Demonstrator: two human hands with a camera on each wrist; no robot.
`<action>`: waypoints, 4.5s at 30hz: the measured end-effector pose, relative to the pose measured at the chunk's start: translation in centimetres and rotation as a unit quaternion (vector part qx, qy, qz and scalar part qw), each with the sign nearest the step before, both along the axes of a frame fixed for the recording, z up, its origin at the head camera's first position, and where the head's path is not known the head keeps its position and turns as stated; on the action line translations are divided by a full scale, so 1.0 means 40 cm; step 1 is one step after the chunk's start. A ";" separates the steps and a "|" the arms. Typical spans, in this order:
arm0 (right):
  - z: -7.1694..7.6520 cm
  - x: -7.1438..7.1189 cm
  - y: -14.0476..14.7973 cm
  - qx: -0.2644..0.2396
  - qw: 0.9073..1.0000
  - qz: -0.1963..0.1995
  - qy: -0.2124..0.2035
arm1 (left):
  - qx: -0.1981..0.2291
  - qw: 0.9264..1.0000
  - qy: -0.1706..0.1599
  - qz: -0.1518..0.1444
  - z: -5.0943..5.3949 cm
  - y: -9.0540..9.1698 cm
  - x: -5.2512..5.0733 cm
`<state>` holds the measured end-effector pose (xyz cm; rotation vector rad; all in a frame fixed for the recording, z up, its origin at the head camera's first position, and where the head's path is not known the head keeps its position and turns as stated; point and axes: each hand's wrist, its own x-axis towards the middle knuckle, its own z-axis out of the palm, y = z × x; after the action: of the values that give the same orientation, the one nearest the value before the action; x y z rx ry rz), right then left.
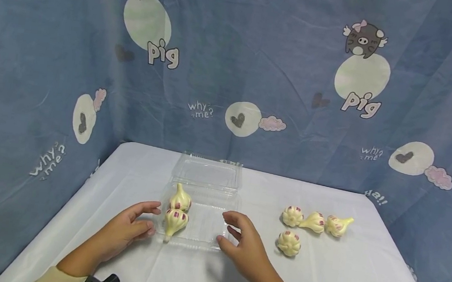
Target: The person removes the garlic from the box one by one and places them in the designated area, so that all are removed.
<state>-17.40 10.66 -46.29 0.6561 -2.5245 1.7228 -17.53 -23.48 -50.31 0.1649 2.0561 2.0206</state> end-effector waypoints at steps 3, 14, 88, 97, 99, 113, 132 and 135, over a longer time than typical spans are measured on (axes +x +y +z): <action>0.000 -0.003 -0.014 0.003 1.000 0.003 -0.008 | 0.002 1.000 0.001 -0.001 -0.001 0.000 0.000; 0.013 -0.014 -0.064 0.038 0.999 0.000 -0.031 | 0.007 1.000 -0.001 -0.002 0.000 0.000 0.001; 0.005 -0.132 -0.224 0.216 0.967 0.125 -0.045 | -0.005 1.000 0.000 -0.002 0.001 0.000 0.004; -0.002 -0.138 -0.238 0.251 0.961 0.118 -0.018 | -0.011 1.000 0.002 0.000 -0.003 -0.002 0.001; -0.001 -0.137 -0.241 0.256 0.960 0.114 -0.018 | -0.012 1.000 0.001 0.002 -0.002 -0.001 0.001; -0.006 -0.134 -0.246 0.257 0.961 0.100 -0.018 | -0.007 1.000 -0.007 0.004 0.004 0.003 0.003; -0.011 -0.135 -0.251 0.230 0.969 0.084 -0.039 | -0.002 1.000 -0.006 0.001 0.007 0.003 0.003; -0.012 -0.136 -0.250 0.223 0.970 0.084 -0.041 | -0.003 1.000 -0.006 0.000 0.005 0.002 0.003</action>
<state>-22.82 0.64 -46.79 0.8532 -3.0256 1.2396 -17.42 -23.40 -50.10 0.1499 2.0540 2.0115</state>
